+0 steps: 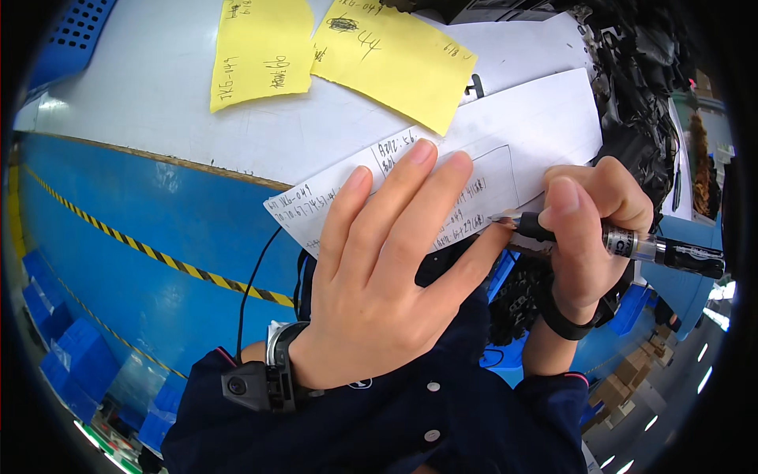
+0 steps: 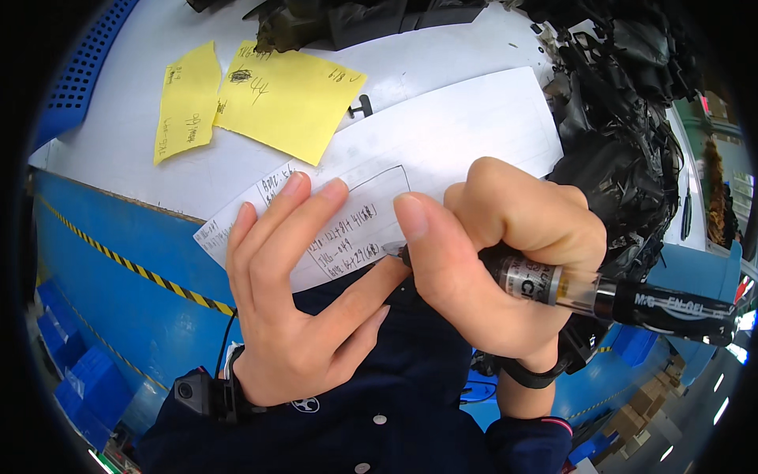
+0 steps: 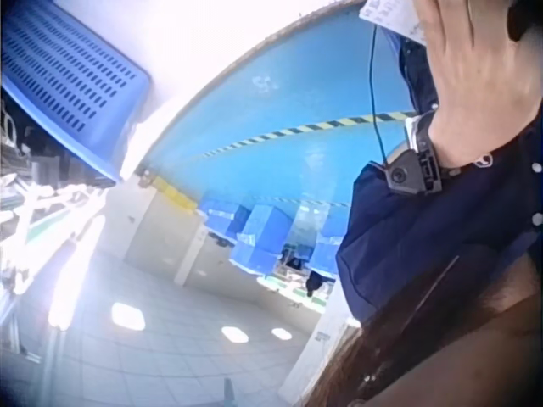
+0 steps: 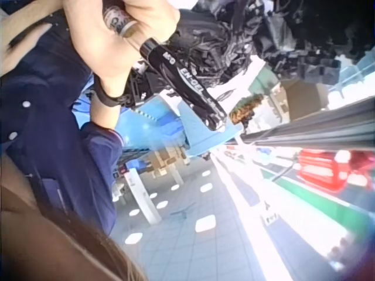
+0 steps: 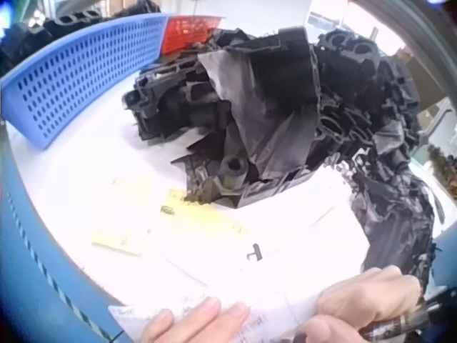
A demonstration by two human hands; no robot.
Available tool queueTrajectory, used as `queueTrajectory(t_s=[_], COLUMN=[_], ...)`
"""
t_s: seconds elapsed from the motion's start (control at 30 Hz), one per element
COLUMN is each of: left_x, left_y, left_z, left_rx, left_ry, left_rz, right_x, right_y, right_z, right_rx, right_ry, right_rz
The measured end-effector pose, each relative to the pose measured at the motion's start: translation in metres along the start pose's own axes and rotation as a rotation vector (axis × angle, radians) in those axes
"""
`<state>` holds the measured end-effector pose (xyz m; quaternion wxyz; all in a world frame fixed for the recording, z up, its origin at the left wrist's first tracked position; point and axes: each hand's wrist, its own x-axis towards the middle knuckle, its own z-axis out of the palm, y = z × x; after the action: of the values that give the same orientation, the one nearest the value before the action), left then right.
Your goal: Inspecting black plastic manufacturing components and recording inspection data on paper.
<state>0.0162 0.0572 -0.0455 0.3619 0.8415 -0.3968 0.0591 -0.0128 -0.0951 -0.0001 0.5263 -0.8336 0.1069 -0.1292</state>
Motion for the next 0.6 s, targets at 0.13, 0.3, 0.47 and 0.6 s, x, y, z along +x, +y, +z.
queueTrajectory(t_s=[0.13, 0.3, 0.47, 0.6], left_x=[-0.0007, -0.0016, -0.0016, -0.0015], left_y=[-0.0023, -0.0048, -0.0045, -0.0050], left_z=[0.0001, 0.0027, 0.0041, 0.0017], left_rx=[0.010, 0.047, 0.049, 0.047], left_ry=[0.010, 0.039, 0.057, 0.049], left_rz=[0.016, 0.053, 0.051, 0.055], right_x=[-0.0005, -0.0006, -0.0013, -0.0024], right_y=[-0.0011, -0.0029, -0.0019, -0.0034], right_z=[0.0019, 0.0011, 0.0000, 0.0003], right_rx=[0.016, 0.002, -0.008, -0.056], right_ry=[0.006, -0.008, -0.003, 0.004], right_rz=[0.013, 0.051, 0.058, 0.043])
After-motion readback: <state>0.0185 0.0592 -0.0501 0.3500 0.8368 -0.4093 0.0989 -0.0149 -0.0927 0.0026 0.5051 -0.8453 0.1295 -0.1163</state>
